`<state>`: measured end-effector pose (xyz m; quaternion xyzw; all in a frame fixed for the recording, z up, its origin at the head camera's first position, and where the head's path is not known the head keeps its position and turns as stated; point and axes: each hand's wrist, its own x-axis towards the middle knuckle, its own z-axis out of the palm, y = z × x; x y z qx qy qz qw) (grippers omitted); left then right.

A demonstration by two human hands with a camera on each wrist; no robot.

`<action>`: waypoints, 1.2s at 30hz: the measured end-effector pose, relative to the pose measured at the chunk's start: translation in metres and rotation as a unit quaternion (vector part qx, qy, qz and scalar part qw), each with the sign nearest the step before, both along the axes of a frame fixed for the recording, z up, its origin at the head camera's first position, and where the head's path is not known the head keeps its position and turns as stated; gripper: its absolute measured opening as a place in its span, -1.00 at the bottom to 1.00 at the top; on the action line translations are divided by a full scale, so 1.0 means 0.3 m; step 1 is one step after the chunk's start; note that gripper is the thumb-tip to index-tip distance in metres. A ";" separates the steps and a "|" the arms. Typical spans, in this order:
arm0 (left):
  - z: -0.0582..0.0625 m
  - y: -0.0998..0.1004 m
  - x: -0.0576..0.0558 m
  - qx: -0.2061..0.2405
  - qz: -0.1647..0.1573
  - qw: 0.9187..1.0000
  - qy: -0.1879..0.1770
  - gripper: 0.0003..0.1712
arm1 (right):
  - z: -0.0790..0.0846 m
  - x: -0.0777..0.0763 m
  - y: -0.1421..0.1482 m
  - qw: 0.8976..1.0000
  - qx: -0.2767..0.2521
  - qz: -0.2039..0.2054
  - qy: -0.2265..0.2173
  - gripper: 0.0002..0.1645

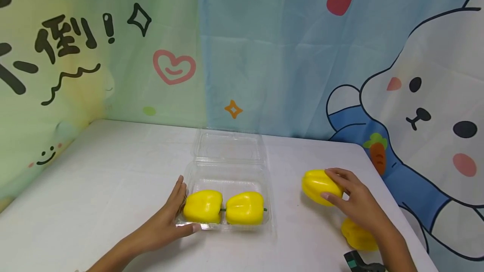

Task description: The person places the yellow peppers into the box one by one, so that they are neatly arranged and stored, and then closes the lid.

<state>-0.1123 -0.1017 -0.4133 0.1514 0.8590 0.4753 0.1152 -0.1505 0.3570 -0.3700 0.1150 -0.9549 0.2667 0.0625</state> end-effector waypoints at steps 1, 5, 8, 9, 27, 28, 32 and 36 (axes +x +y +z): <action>0.000 0.000 0.000 0.000 0.000 1.000 0.001 0.31 | 0.002 0.001 -0.005 1.000 -0.001 0.003 0.007 -0.22; -0.001 0.000 0.000 0.003 -0.001 1.000 0.001 0.31 | 0.006 0.006 -0.024 0.999 -0.011 0.017 0.032 -0.25; -0.001 0.000 0.000 0.005 -0.002 1.000 0.000 0.30 | 0.003 0.007 -0.040 0.999 -0.019 0.022 0.038 -0.25; -0.001 0.000 0.000 0.006 -0.003 1.000 -0.001 0.30 | 0.003 0.009 -0.047 0.999 -0.020 0.020 0.037 -0.25; -0.005 0.000 -0.002 0.006 -0.003 1.000 0.000 0.32 | 0.015 0.015 -0.161 0.996 -0.053 0.023 0.062 -0.25; -0.005 0.000 -0.002 0.006 -0.004 1.000 0.000 0.32 | 0.015 0.013 -0.165 0.996 -0.053 0.025 0.066 -0.25; -0.005 -0.001 -0.001 0.005 -0.003 1.000 0.000 0.32 | 0.016 0.008 -0.183 0.994 -0.050 0.038 0.084 -0.26; -0.002 -0.001 -0.001 0.005 -0.003 1.000 -0.002 0.32 | 0.021 0.006 -0.205 0.992 -0.057 0.051 0.101 -0.26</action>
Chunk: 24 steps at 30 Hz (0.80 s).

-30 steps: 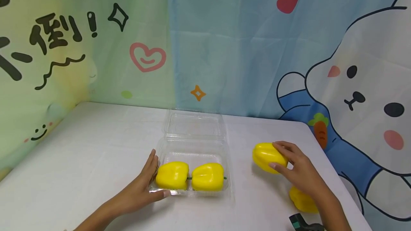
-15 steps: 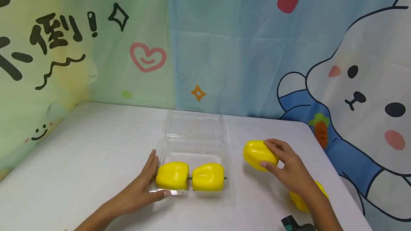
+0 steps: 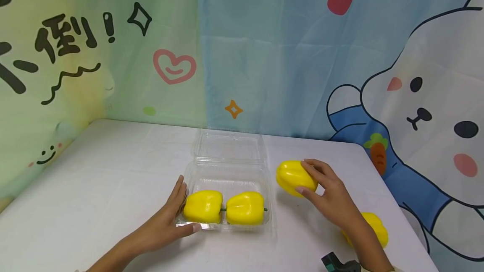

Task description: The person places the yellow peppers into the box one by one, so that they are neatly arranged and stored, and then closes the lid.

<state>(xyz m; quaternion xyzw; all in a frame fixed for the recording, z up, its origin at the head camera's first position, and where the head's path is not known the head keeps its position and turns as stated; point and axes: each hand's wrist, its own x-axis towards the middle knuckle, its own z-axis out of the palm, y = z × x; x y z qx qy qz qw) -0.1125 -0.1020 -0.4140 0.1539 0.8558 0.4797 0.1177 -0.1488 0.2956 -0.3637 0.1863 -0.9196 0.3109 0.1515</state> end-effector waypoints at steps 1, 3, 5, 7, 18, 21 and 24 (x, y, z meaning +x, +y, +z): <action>0.001 0.000 0.000 0.000 0.000 1.000 0.000 0.32 | 0.001 -0.001 -0.006 1.000 -0.002 0.003 0.005 -0.26; 0.004 0.000 0.001 0.000 0.000 1.000 -0.001 0.32 | 0.002 -0.004 -0.017 1.000 -0.005 0.007 0.011 -0.27; 0.005 0.000 0.002 -0.002 0.001 1.000 -0.002 0.31 | 0.002 -0.006 -0.027 1.000 -0.007 0.011 0.016 -0.26; 0.005 0.001 0.004 -0.002 0.003 1.000 -0.003 0.32 | 0.002 -0.009 -0.036 1.000 -0.006 0.014 0.020 -0.25; 0.005 -0.003 0.004 0.001 0.002 1.000 -0.003 0.32 | -0.004 -0.039 -0.081 0.997 -0.012 0.048 0.061 -0.21; 0.004 -0.002 0.003 0.002 0.000 1.000 -0.003 0.32 | -0.006 -0.042 -0.096 0.997 -0.012 0.046 0.063 -0.22; 0.003 0.000 0.003 0.002 0.000 1.000 -0.002 0.32 | -0.004 -0.046 -0.113 0.997 -0.013 0.050 0.062 -0.22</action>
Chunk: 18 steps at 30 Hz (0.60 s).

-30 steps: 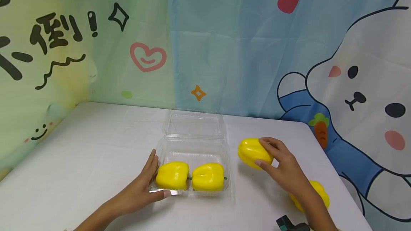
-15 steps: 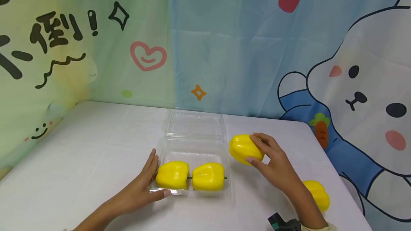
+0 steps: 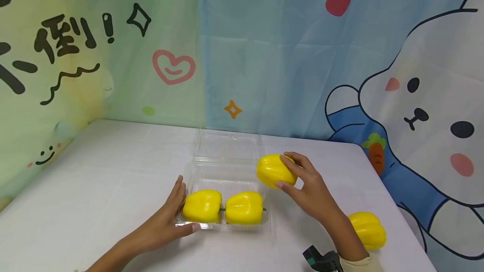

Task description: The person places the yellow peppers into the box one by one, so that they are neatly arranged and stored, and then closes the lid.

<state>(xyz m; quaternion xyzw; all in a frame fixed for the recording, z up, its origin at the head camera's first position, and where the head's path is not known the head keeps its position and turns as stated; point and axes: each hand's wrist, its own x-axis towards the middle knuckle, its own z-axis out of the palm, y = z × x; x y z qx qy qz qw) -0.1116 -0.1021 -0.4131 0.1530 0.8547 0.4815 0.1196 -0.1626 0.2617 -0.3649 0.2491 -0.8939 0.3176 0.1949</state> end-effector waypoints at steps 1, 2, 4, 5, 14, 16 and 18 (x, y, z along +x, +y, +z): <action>-0.001 0.001 0.000 0.000 0.001 1.000 0.000 0.32 | -0.001 -0.002 -0.005 1.000 0.000 0.002 0.000 -0.22; -0.001 0.001 0.000 -0.001 0.002 1.000 0.000 0.32 | -0.002 -0.005 -0.010 1.000 0.001 0.003 0.000 -0.22; -0.001 0.002 0.000 -0.001 0.004 1.000 -0.001 0.32 | -0.005 -0.009 -0.019 1.000 0.000 0.009 -0.001 -0.23; -0.001 0.003 0.000 -0.001 0.004 1.000 -0.001 0.31 | -0.007 -0.011 -0.022 1.000 0.000 0.011 -0.002 -0.23; 0.001 0.003 -0.001 -0.001 0.000 1.000 0.000 0.31 | -0.021 -0.027 -0.056 0.999 0.001 0.033 0.002 -0.20; 0.001 0.003 -0.001 -0.001 0.002 1.000 -0.001 0.32 | -0.020 -0.033 -0.064 0.999 0.002 0.039 0.004 -0.20; 0.001 0.003 -0.001 0.000 0.004 1.000 -0.002 0.32 | -0.022 -0.040 -0.072 0.999 0.003 0.044 0.004 -0.21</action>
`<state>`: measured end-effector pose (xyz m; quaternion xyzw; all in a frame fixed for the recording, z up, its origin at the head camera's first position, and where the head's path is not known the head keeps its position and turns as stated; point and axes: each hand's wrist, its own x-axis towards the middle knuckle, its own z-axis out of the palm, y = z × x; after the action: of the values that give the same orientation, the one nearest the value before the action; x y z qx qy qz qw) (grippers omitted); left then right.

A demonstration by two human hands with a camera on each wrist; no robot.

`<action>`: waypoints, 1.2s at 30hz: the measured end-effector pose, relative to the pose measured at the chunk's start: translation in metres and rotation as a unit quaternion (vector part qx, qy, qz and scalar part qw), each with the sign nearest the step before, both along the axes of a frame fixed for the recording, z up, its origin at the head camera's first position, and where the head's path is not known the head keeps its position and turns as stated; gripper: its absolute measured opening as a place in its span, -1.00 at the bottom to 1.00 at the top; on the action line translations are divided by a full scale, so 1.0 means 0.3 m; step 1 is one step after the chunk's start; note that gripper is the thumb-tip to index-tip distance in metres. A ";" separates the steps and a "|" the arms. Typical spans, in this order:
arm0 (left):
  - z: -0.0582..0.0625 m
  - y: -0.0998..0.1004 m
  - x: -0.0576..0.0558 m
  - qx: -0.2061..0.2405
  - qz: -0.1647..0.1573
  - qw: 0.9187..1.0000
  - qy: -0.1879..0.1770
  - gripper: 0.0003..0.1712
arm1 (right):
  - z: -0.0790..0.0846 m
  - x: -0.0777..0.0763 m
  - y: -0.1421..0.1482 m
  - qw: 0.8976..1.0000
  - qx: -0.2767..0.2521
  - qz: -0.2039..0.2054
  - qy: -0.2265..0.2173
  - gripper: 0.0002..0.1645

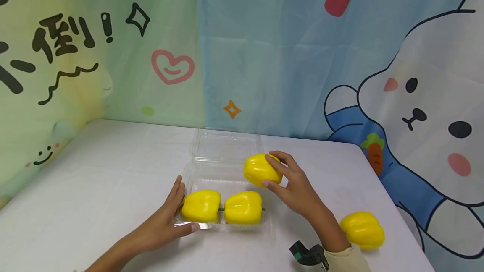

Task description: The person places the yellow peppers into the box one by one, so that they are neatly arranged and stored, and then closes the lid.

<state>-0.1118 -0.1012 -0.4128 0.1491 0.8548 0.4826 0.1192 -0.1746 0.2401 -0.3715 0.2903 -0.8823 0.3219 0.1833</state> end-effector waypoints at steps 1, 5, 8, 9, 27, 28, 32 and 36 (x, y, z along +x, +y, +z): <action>0.000 0.000 0.000 0.000 0.000 1.000 0.000 0.32 | -0.002 -0.003 -0.004 1.000 0.000 0.003 0.001 -0.21; 0.000 0.000 0.000 -0.001 0.000 1.000 0.001 0.32 | -0.008 -0.013 -0.019 1.000 -0.005 0.018 0.000 -0.22; 0.000 0.001 0.000 -0.002 0.001 1.000 0.002 0.32 | -0.010 -0.015 -0.030 1.000 -0.008 0.024 -0.006 -0.22; -0.001 0.001 0.000 -0.003 0.001 1.000 0.002 0.32 | -0.011 -0.015 -0.034 1.000 -0.007 0.025 -0.008 -0.22; 0.004 0.002 0.002 -0.002 0.004 1.000 -0.001 0.32 | -0.027 -0.030 -0.082 0.997 0.026 0.025 -0.067 -0.23; 0.004 0.002 0.002 -0.002 0.004 1.000 -0.001 0.32 | -0.028 -0.031 -0.084 0.997 0.028 0.026 -0.071 -0.24; 0.004 0.001 0.003 -0.001 0.002 1.000 -0.002 0.32 | -0.033 -0.033 -0.091 0.995 0.027 0.030 -0.089 -0.24; 0.002 0.001 0.001 -0.004 0.005 1.000 -0.002 0.32 | -0.038 -0.036 -0.094 0.994 0.026 0.037 -0.098 -0.24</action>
<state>-0.1115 -0.1010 -0.4123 0.1437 0.8570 0.4803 0.1189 -0.1855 0.2118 -0.3830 0.2943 -0.8927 0.3324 0.0769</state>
